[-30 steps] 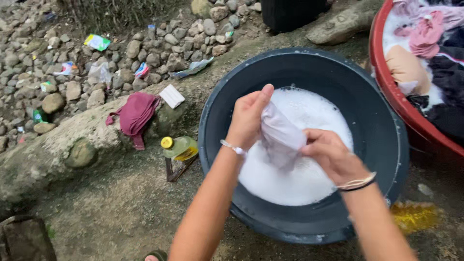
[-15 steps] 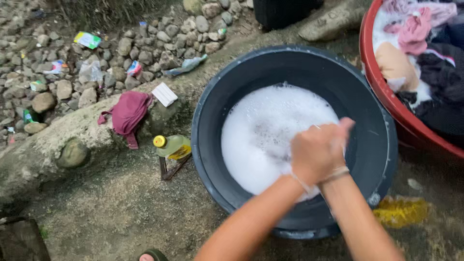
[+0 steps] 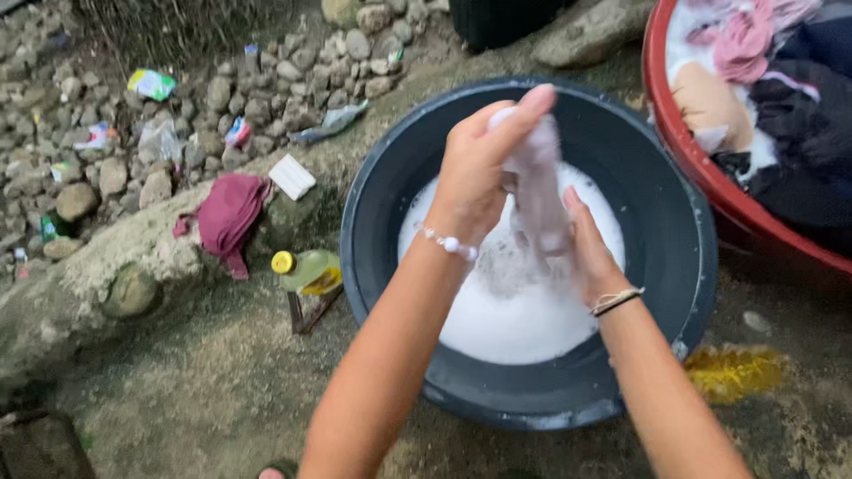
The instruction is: The person washes clothes by hand in a basin of soapy water, scrubs individual items, pours liquid from a bottle onto the fabric, and moves items to a second basin to rinse them.
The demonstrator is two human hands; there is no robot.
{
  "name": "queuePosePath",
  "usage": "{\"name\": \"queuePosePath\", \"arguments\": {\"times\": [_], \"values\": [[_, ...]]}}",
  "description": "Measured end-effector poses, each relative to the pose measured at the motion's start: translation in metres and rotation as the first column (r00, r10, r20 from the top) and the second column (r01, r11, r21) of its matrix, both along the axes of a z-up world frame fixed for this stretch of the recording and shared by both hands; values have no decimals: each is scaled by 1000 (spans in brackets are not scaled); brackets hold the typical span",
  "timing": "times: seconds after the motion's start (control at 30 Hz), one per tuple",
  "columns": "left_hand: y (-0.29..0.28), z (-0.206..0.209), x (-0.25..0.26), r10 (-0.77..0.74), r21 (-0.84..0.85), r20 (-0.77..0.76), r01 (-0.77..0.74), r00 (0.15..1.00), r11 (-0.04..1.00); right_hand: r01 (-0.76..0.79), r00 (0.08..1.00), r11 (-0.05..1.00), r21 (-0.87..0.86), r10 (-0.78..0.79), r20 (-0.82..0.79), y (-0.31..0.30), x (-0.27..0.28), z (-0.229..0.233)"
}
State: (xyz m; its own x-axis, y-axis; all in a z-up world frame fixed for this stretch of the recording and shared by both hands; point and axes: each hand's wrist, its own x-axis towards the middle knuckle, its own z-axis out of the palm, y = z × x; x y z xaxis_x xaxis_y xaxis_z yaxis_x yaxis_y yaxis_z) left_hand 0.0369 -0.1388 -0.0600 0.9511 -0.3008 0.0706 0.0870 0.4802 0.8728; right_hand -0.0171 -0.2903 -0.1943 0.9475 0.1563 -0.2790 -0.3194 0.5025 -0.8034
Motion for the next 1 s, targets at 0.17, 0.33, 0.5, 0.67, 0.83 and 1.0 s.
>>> {"name": "queuePosePath", "arguments": {"times": [0.17, 0.33, 0.5, 0.67, 0.83, 1.0], "values": [[-43, -54, -28, 286, 334, 572, -536, 769, 775, 91, 995, 853, 513, -102, -5, 18, 10, -55], [-35, -72, -44, -19, 520, 846, -816, 533, 252, 80, 992, 672, 737, -128, 8, 24, -12, -13], [-53, -103, -61, 96, 635, 706, -687, 702, 354, -48, 986, 541, 840, -109, 127, 20, -11, 21], [-44, -123, -29, -68, 809, 562, -531, 824, 251, 26, 953, 843, 538, -183, 240, 37, -39, -13], [-67, -137, -86, 304, 604, 618, -686, 725, 406, -34, 990, 770, 637, -63, 129, 16, -15, -17], [-34, -180, -32, -75, 833, 527, -497, 846, 245, 90, 996, 839, 537, -67, -61, 50, -47, -3]]}}
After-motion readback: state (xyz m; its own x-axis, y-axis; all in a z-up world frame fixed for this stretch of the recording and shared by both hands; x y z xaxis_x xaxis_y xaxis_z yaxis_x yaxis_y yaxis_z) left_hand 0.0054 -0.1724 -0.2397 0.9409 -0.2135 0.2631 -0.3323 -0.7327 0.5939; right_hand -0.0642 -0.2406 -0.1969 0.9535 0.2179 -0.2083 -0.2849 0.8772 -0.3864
